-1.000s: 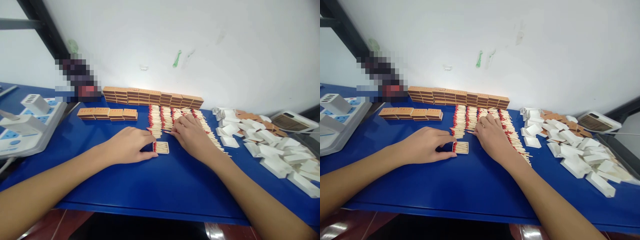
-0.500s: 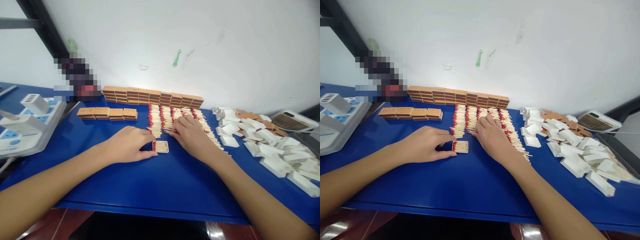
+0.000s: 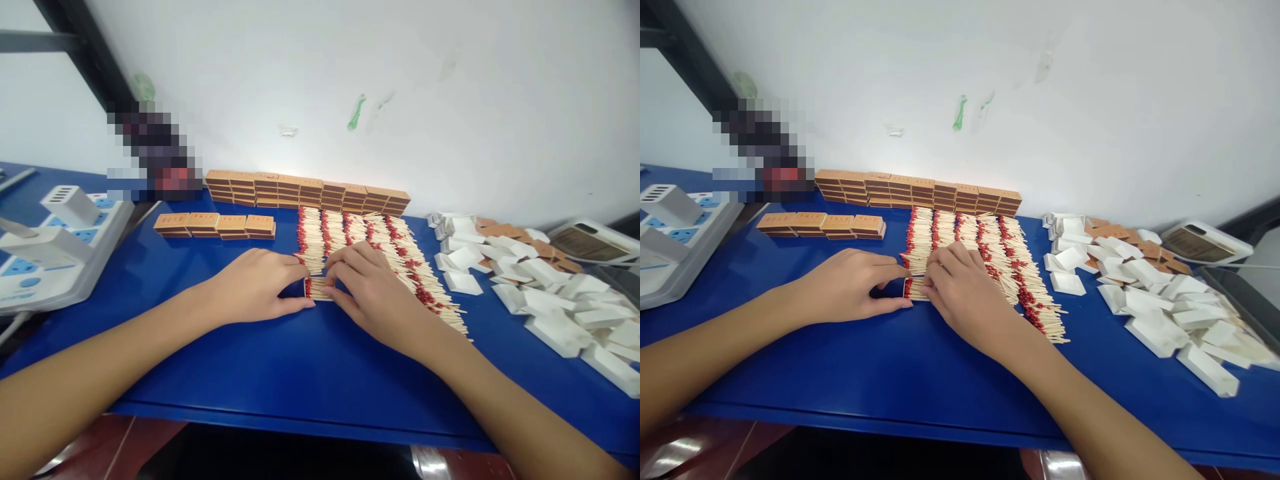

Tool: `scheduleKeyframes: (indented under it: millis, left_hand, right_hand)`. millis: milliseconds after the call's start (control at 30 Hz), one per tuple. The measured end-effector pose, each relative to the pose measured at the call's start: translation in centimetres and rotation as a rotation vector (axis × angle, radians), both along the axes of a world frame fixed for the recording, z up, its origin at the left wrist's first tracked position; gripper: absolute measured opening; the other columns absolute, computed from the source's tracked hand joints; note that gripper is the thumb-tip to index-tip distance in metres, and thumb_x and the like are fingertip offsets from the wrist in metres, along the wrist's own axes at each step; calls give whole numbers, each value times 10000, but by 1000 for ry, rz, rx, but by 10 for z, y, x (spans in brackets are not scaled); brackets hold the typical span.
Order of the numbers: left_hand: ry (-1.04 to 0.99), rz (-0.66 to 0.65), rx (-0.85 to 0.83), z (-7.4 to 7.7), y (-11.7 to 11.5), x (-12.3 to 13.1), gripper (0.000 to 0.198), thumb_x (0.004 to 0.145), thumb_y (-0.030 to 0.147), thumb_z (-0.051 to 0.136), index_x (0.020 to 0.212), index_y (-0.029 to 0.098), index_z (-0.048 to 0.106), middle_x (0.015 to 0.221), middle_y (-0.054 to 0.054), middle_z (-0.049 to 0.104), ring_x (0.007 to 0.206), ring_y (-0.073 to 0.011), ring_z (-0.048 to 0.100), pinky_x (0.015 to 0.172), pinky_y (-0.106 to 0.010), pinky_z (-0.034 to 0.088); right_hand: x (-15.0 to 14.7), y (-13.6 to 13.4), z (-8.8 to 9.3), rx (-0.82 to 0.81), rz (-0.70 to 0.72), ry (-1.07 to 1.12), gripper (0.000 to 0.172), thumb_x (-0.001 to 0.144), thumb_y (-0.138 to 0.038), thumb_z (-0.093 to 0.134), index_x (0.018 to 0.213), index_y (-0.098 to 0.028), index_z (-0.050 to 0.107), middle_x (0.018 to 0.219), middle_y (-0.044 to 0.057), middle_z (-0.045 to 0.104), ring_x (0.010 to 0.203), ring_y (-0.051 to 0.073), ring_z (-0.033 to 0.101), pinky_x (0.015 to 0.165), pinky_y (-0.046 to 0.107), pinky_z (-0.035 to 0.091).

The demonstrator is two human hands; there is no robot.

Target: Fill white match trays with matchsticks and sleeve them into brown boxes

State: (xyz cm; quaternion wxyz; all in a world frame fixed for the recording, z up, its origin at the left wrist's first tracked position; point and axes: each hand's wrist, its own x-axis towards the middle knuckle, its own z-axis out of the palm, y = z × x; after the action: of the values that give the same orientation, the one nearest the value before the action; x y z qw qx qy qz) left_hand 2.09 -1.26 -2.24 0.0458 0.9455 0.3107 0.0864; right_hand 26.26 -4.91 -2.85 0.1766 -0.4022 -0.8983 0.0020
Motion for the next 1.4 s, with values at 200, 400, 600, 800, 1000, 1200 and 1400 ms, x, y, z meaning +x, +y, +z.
scheduleKeyframes:
  millis: [200,400,600,800,1000,1200,1400]
  left_hand:
    - [1,-5,0,0,0,0,347,1014,507,628,941,176,702,866,-17,714,706,-164,637,612,-307,336]
    - [4,-11,-7,2,-1,1,333,1010,487,643,890,178,678,841,-8,696,698,-160,631,609,-307,330]
    - [-5,-37,10,2,-2,0,346,1014,495,637,896,173,682,832,-7,695,694,-158,628,610,-310,333]
    - [0,-27,-5,0,-2,0,337,1016,500,638,1025,177,730,878,-11,722,725,-165,652,628,-310,353]
    - [-5,-33,5,-2,-1,0,352,1009,505,646,1060,174,753,870,-11,730,723,-168,658,626,-312,369]
    - [-12,-38,1,-2,0,0,358,1015,512,635,1072,179,754,875,-9,732,731,-167,662,626,-310,373]
    - [-5,-21,-8,-1,0,0,355,1007,514,649,1076,181,751,873,-12,730,713,-161,648,622,-302,361]
  right_hand:
    - [3,1,-1,-45,19,24,121,1068,-226,556,1008,-189,655,1103,126,661,1090,293,533,961,464,480]
    - [4,1,0,-87,76,101,119,1078,-213,544,1027,-189,649,1094,107,657,1087,269,545,962,445,478]
    - [1,3,-4,-65,78,129,111,1077,-214,554,1020,-178,644,1057,101,663,1042,257,551,949,449,484]
    - [3,4,-3,-40,89,100,120,1056,-213,592,964,-182,661,1058,113,679,1073,281,569,938,465,502]
    - [4,4,-1,-55,72,47,108,1055,-207,581,981,-175,653,1020,114,677,1039,285,586,935,463,506]
    - [6,2,1,-107,74,50,95,1051,-211,591,980,-179,644,1050,114,680,1058,286,572,943,455,513]
    - [4,2,3,-143,63,-7,120,1072,-203,538,1017,-173,640,1067,126,674,1074,292,562,982,485,503]
